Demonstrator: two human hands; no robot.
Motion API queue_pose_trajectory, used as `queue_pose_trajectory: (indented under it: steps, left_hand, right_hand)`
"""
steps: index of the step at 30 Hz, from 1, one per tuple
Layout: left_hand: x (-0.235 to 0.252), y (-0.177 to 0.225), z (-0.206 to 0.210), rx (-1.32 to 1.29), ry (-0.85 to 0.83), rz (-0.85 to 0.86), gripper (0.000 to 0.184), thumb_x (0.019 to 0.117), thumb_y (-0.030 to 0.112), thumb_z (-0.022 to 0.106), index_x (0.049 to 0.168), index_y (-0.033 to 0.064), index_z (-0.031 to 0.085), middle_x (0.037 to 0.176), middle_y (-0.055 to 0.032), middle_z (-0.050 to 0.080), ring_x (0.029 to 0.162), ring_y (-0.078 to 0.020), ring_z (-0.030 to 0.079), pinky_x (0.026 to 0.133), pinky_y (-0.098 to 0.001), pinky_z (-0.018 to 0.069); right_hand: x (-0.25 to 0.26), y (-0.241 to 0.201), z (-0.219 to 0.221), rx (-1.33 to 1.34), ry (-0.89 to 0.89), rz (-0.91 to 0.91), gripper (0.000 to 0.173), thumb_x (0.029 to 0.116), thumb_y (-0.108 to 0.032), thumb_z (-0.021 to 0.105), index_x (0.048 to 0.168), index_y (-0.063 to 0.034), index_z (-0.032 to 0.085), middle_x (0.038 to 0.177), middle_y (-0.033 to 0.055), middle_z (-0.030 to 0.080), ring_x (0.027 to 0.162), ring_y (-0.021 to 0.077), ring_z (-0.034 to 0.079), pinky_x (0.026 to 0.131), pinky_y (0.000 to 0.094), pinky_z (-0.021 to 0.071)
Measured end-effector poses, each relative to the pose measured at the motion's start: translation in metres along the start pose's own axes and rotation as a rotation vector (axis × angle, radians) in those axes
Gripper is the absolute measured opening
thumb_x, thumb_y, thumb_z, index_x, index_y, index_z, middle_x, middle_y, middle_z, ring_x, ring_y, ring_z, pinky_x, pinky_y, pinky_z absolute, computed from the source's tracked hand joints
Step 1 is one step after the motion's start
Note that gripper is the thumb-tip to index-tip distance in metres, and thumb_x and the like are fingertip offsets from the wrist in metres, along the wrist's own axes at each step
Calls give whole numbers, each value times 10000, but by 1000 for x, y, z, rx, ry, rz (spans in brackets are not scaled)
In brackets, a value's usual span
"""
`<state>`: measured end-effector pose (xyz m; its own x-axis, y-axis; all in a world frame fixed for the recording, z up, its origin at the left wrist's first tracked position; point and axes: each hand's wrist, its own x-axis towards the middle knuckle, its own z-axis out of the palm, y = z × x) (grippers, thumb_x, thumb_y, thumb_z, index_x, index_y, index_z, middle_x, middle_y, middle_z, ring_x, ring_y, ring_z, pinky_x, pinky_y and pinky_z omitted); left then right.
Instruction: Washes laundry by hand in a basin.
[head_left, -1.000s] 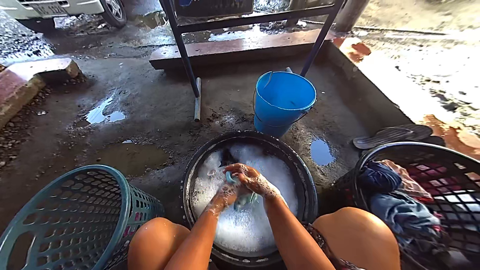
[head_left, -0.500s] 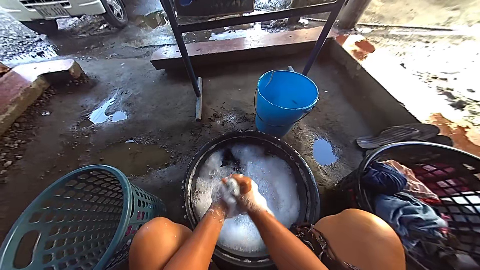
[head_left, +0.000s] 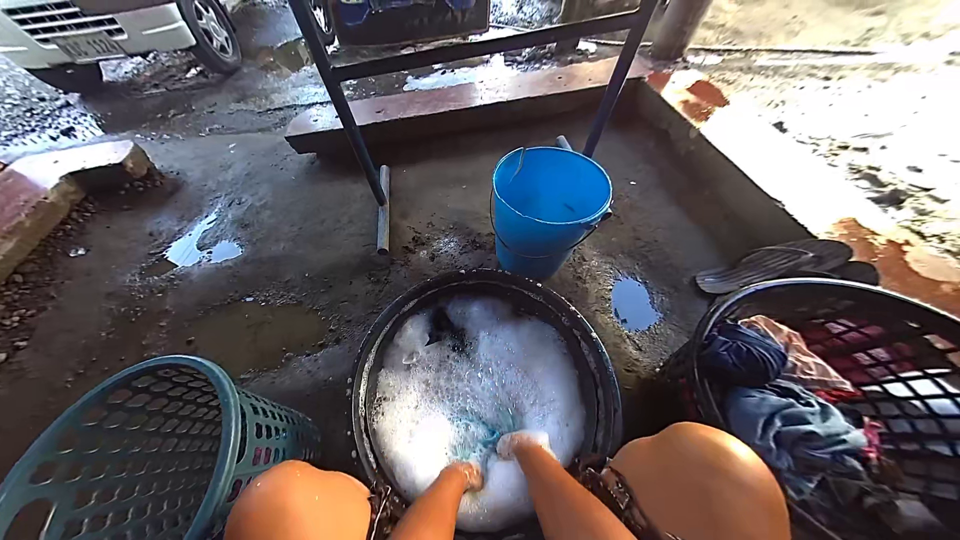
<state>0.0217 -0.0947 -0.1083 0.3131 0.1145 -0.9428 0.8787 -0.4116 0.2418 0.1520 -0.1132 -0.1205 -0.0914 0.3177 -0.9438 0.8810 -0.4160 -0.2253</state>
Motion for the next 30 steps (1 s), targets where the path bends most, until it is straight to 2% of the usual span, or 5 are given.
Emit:
queue_pose_trajectory:
  steps: [14, 19, 22, 26, 30]
  left_hand:
    - [27, -35, -15, -180, 187, -64, 444, 1091, 207, 440, 1410, -97, 499, 1482, -294, 480, 1424, -412, 423, 1183, -547, 303]
    - [-20, -23, 22, -484, 207, -134, 454, 1096, 307, 435, 1409, 0, 552, 1455, -220, 539, 1389, -324, 485, 1164, -501, 356]
    - [-8, -27, 9, -514, 188, -110, 502, 1110, 323, 402, 1466, -23, 480, 1528, -219, 462, 1449, -305, 415, 1205, -449, 296]
    - [-23, -22, -29, -336, 315, 276, 346, 981, 150, 623, 1214, -105, 624, 1178, -281, 649, 1130, -370, 622, 1011, -529, 473]
    - [-134, 33, -82, -298, 725, 476, 195, 896, 137, 709, 976, -41, 712, 921, -168, 710, 901, -264, 687, 855, -471, 543]
  right_hand:
    - [-48, -10, -32, 52, 187, 161, 420, 1015, -333, 549, 1309, -52, 658, 1412, 196, 603, 1325, 404, 553, 1008, 694, 427]
    - [-124, -26, -100, -14, 430, -175, 449, 991, -280, 574, 1435, -217, 592, 1399, 158, 616, 1263, 413, 592, 943, 728, 460]
    - [-182, -36, -114, -113, 529, -390, 453, 995, -193, 570, 1446, -145, 568, 1444, 151, 578, 1306, 365, 571, 1029, 640, 456]
    - [-212, -22, -98, -224, 476, -392, 436, 967, -335, 662, 1339, -110, 629, 1340, 160, 629, 1212, 369, 619, 964, 633, 491]
    - [-187, -1, -87, -146, 465, -342, 918, 783, -415, 867, 1535, -103, 443, 1492, 221, 488, 1310, 418, 536, 1013, 655, 458]
